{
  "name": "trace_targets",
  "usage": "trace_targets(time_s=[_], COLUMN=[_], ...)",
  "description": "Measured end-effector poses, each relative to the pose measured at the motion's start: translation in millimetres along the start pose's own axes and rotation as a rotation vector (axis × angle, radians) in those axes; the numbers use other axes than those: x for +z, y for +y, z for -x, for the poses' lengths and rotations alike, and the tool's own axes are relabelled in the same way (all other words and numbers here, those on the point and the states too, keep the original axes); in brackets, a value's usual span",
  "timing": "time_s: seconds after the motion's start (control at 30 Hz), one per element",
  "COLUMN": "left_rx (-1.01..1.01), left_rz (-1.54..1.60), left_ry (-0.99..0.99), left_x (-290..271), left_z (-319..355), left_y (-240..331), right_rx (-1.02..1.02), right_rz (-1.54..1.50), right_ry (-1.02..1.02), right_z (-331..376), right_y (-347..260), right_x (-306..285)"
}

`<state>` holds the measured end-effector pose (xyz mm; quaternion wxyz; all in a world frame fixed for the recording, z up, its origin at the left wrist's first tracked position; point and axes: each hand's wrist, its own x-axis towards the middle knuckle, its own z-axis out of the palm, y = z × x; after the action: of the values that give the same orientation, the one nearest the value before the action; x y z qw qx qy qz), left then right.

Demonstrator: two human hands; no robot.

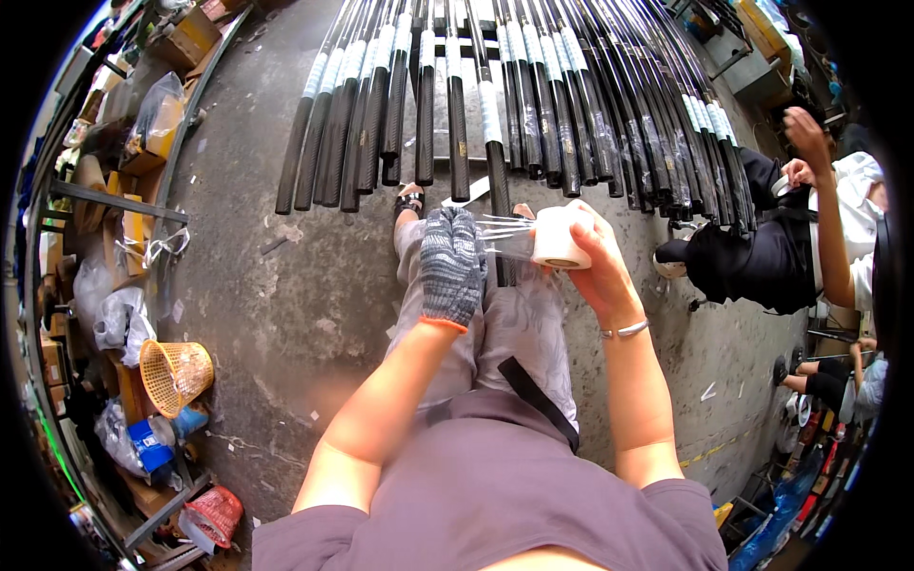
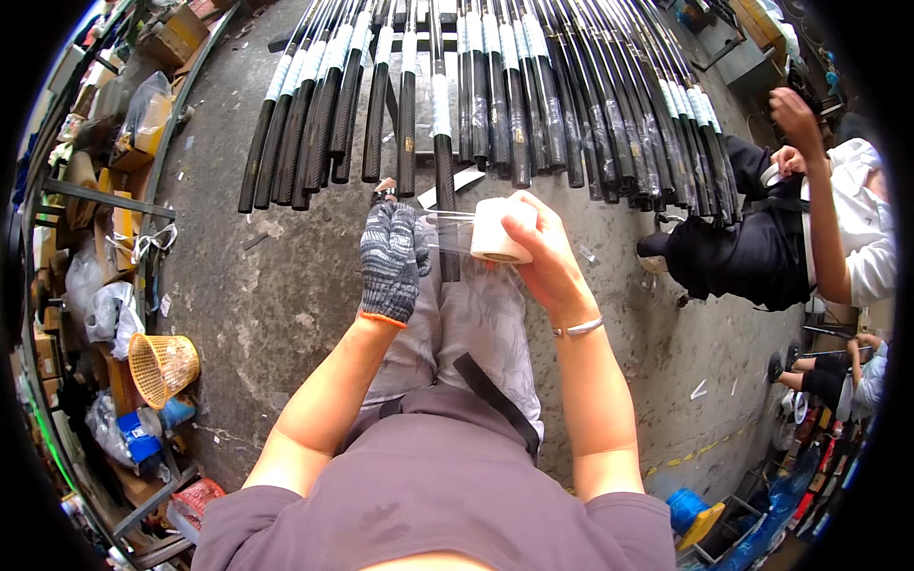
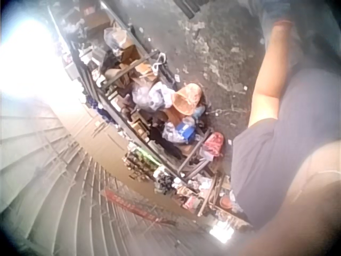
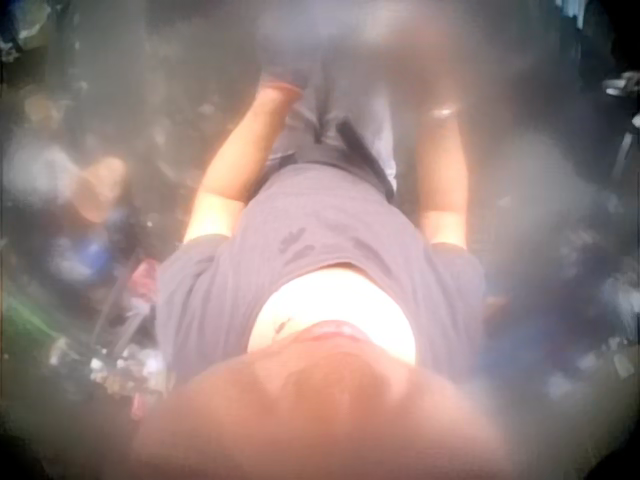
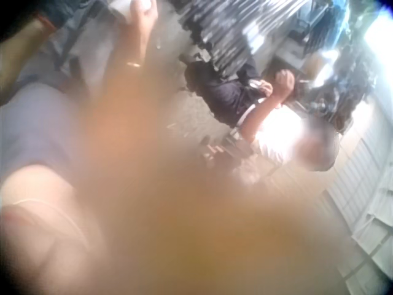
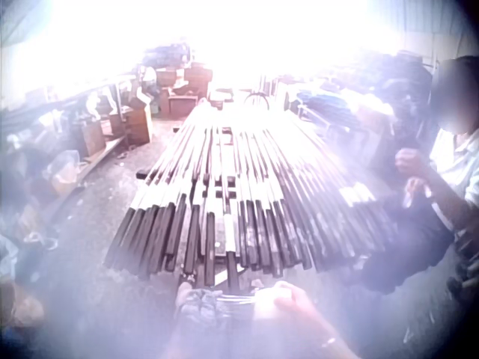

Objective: The person wraps white tape around the handles of long black rods in a workshop. They hold the rod with one hand and the tape roll with the other, spiraling the tape down the handle before placing the finished rod back into a large group of similar rods.

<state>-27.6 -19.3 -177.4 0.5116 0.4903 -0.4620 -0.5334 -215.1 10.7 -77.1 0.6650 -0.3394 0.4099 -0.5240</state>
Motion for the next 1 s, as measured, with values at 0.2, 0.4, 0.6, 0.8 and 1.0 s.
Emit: trace_targets(time_s=[0.2,0.4,0.6,0.8,1.0], left_rx=[0.086,0.112,0.141,-0.065,-0.521], left_rz=[-0.079,-0.178,-0.224,0.003,0.524], left_ry=[0.140,0.165,0.176,0.126,0.103], left_x=[9,7,8,14,23], left_z=[3,2,0,-5,1], left_y=[9,7,25,28,65], right_rx=[0.012,0.046,0.014,-0.027,-0.011], right_rz=[0.087,0.129,0.079,0.448,0.392], right_ry=[-0.002,-0.016,-0.030,0.043,0.026], right_z=[-15,-23,-24,-28,-26], right_y=[1,2,-1,2,9], right_x=[-9,-15,-10,-11,-8])
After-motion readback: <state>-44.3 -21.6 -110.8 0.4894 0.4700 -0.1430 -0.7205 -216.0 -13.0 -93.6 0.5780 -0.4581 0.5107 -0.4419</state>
